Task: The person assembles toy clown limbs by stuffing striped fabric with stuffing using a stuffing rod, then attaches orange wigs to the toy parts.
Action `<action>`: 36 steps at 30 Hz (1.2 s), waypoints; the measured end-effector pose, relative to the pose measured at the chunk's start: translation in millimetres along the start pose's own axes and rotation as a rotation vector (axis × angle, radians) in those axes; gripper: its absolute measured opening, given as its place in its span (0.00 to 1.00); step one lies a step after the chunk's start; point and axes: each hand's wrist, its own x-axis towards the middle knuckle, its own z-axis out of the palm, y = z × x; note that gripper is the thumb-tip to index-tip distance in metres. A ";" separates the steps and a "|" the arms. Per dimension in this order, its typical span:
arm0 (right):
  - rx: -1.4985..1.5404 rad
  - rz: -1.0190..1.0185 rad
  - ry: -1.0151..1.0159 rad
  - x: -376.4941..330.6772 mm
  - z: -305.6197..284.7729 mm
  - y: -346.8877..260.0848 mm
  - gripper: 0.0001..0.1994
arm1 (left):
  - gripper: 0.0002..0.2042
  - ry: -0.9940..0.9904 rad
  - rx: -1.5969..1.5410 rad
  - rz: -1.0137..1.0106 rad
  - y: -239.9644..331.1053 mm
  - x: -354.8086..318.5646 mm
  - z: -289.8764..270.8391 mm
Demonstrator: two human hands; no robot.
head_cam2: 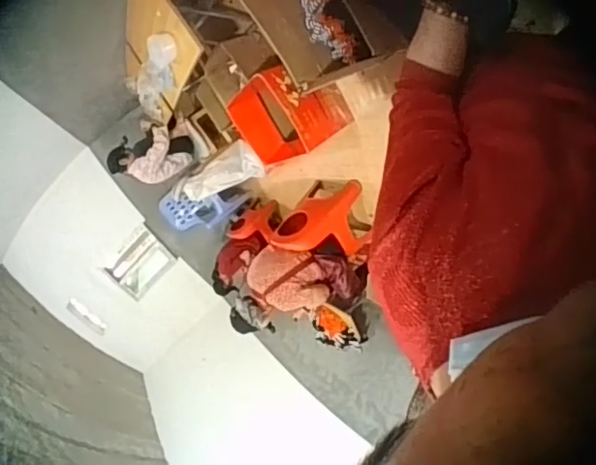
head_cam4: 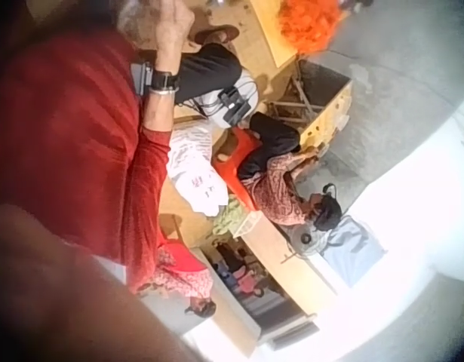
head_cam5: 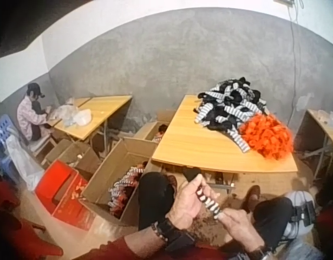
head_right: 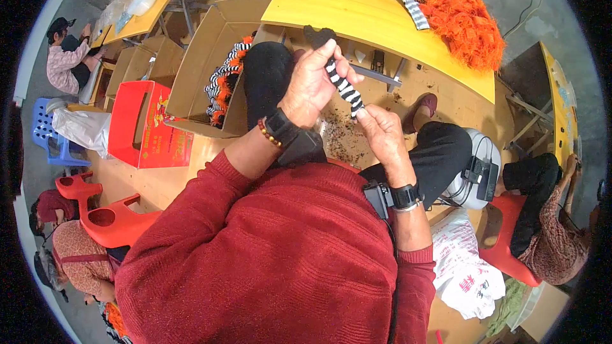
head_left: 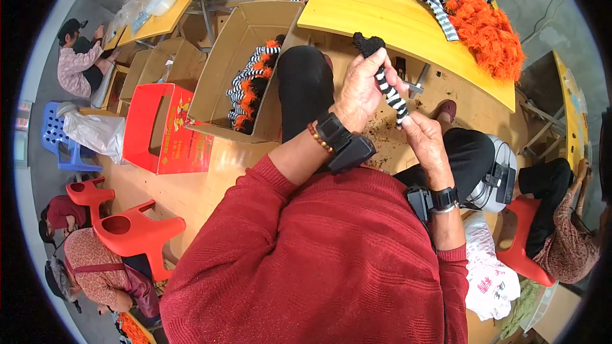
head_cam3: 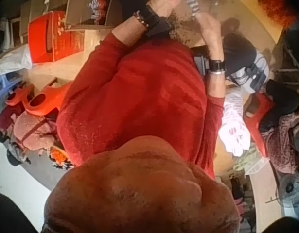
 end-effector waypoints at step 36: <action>-0.011 0.053 -0.001 -11.3 -1.9 4.6 0.13 | 0.12 0.188 0.094 0.179 13.8 9.5 -5.3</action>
